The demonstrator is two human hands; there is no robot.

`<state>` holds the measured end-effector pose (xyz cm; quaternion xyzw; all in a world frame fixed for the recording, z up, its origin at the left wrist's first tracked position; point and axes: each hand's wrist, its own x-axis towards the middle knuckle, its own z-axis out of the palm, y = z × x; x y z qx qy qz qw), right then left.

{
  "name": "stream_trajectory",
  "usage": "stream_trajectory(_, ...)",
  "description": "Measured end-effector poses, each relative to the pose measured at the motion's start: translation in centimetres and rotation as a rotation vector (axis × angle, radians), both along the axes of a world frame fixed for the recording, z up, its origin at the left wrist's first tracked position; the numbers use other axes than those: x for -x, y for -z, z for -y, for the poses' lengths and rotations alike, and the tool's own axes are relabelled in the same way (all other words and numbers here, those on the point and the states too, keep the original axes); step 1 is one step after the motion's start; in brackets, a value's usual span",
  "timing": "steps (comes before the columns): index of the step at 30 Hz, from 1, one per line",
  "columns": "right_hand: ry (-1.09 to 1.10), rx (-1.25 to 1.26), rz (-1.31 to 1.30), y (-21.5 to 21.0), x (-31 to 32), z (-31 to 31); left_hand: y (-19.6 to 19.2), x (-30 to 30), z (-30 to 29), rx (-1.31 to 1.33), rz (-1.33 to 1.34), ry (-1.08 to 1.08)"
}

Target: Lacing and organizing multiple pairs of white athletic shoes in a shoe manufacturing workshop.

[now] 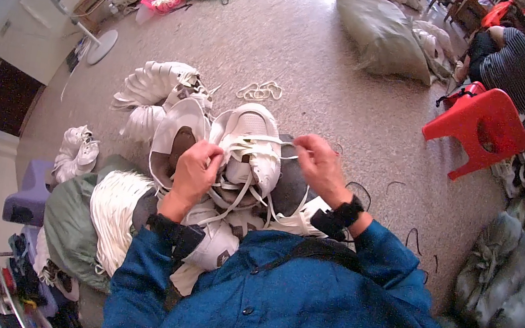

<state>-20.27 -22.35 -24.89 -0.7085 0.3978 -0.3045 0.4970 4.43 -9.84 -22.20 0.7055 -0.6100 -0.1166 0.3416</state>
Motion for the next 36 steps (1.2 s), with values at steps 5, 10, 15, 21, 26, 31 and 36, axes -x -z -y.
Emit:
stream_trajectory(5,-0.179,0.524,0.009,-0.8,-4.6,-1.4,1.1,1.3,-0.7,0.048,0.449,0.018)
stream_trajectory(10,-0.475,0.829,-0.234,-1.6,-8.6,-3.4,1.9,1.5,-2.3,-0.023,0.492,-0.019)
stream_trajectory(15,-0.513,0.775,-0.427,0.6,-10.5,-4.3,1.8,1.8,-2.2,-0.027,0.28,-0.044)
stream_trajectory(21,-0.474,0.717,-0.258,-2.1,-7.7,-5.0,1.8,1.4,-3.2,0.074,0.213,-0.089)
stream_trajectory(26,-0.662,0.088,-0.428,-1.7,3.8,-1.2,2.2,1.2,-3.3,0.025,0.253,-0.1)
stream_trajectory(31,-0.406,0.156,-0.988,3.0,18.0,3.2,0.8,1.7,-1.6,0.048,0.268,-0.071)
stream_trajectory(36,-0.517,0.294,-1.017,6.5,15.5,1.8,0.9,1.6,-1.7,0.026,0.281,-0.108)
